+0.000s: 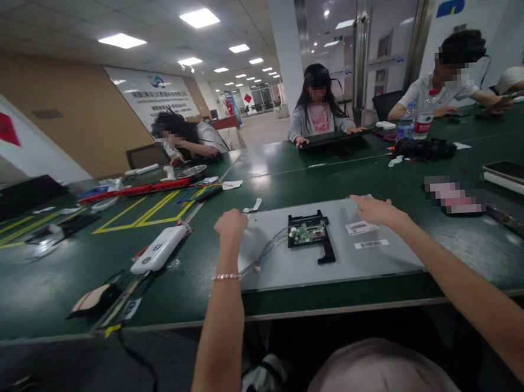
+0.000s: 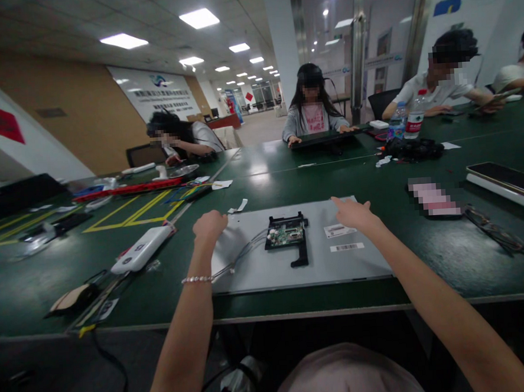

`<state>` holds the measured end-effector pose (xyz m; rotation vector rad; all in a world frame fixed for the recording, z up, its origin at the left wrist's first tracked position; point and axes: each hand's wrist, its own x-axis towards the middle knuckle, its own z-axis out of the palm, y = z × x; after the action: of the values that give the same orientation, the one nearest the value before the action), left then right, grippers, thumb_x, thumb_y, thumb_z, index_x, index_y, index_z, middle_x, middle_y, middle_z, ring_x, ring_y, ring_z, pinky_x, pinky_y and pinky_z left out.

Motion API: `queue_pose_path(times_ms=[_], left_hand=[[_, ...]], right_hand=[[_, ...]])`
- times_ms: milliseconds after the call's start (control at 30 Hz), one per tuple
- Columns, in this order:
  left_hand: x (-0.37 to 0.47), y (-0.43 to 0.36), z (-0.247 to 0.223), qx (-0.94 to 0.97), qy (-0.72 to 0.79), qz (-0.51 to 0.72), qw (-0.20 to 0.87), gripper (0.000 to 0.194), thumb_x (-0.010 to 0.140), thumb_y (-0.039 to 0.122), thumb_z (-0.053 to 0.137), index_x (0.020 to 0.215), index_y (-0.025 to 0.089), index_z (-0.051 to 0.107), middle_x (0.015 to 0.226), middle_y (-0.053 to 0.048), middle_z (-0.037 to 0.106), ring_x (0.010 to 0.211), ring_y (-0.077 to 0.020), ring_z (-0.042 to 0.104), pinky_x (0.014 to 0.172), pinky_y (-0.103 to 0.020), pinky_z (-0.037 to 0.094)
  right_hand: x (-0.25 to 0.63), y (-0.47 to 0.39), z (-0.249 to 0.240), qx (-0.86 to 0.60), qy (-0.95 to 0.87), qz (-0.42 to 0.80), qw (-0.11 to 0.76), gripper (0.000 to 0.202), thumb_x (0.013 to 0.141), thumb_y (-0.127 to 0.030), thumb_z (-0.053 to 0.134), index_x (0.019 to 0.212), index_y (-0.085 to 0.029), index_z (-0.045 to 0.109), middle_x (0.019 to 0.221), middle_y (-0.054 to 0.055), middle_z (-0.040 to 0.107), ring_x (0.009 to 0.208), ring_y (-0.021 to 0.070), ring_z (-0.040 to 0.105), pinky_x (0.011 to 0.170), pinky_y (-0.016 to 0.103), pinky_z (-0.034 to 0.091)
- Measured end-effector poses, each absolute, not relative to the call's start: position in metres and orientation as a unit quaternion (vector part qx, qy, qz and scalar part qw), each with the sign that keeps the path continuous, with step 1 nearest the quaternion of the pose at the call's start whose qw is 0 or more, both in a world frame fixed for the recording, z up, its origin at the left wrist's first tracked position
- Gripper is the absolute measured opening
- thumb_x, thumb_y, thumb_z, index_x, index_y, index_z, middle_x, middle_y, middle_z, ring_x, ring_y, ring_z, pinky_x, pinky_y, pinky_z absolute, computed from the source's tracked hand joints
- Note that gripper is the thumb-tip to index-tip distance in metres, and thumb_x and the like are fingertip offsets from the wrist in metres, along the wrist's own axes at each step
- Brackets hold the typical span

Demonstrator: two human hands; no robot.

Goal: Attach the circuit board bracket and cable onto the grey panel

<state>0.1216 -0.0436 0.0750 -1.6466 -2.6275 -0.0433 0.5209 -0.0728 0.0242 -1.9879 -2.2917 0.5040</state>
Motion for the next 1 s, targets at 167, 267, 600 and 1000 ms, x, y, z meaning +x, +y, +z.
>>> queue_pose_path(times_ms=[167,267,600,1000], left_hand=[[0.123,-0.043,0.076,-0.543,-0.839,-0.019,0.011,0.045,0.087,0.036,0.044,0.113,0.011,0.069,0.117,-0.023,0.066,0.110,-0.0347,0.062,0.086,-0.040,0.050],[0.124,-0.043,0.078,-0.549,-0.835,-0.022,-0.005,0.045,0.088,0.036,0.043,0.112,0.010,0.070,0.114,-0.022,0.068,0.109,-0.0348,0.062,0.086,-0.040,0.050],[0.123,-0.045,0.083,-0.547,-0.830,-0.058,-0.090,0.039,0.088,0.039,0.045,0.099,0.014,0.073,0.089,-0.015,0.074,0.081,-0.0275,0.071,0.079,-0.034,0.051],[0.116,-0.039,0.077,-0.547,-0.815,-0.102,-0.162,0.036,0.087,0.040,0.047,0.096,0.013,0.071,0.075,-0.011,0.074,0.065,-0.0211,0.071,0.065,-0.025,0.050]], right_hand=[[0.525,-0.071,0.022,-0.652,-0.742,0.157,0.017,0.062,0.094,-0.031,0.030,0.154,-0.021,0.021,0.150,0.019,0.039,0.132,0.0427,0.041,0.099,0.076,0.022],[0.527,-0.070,0.022,-0.655,-0.739,0.156,0.009,0.062,0.094,-0.030,0.030,0.154,-0.021,0.023,0.149,0.019,0.040,0.131,0.0443,0.042,0.098,0.076,0.023],[0.533,-0.069,0.021,-0.680,-0.719,0.139,-0.012,0.059,0.094,-0.030,0.029,0.153,-0.022,0.026,0.146,0.019,0.044,0.131,0.0425,0.043,0.100,0.075,0.021],[0.538,-0.063,0.018,-0.708,-0.693,0.117,-0.066,0.056,0.094,-0.025,0.029,0.150,-0.022,0.032,0.138,0.019,0.052,0.124,0.0398,0.050,0.099,0.074,0.022]])
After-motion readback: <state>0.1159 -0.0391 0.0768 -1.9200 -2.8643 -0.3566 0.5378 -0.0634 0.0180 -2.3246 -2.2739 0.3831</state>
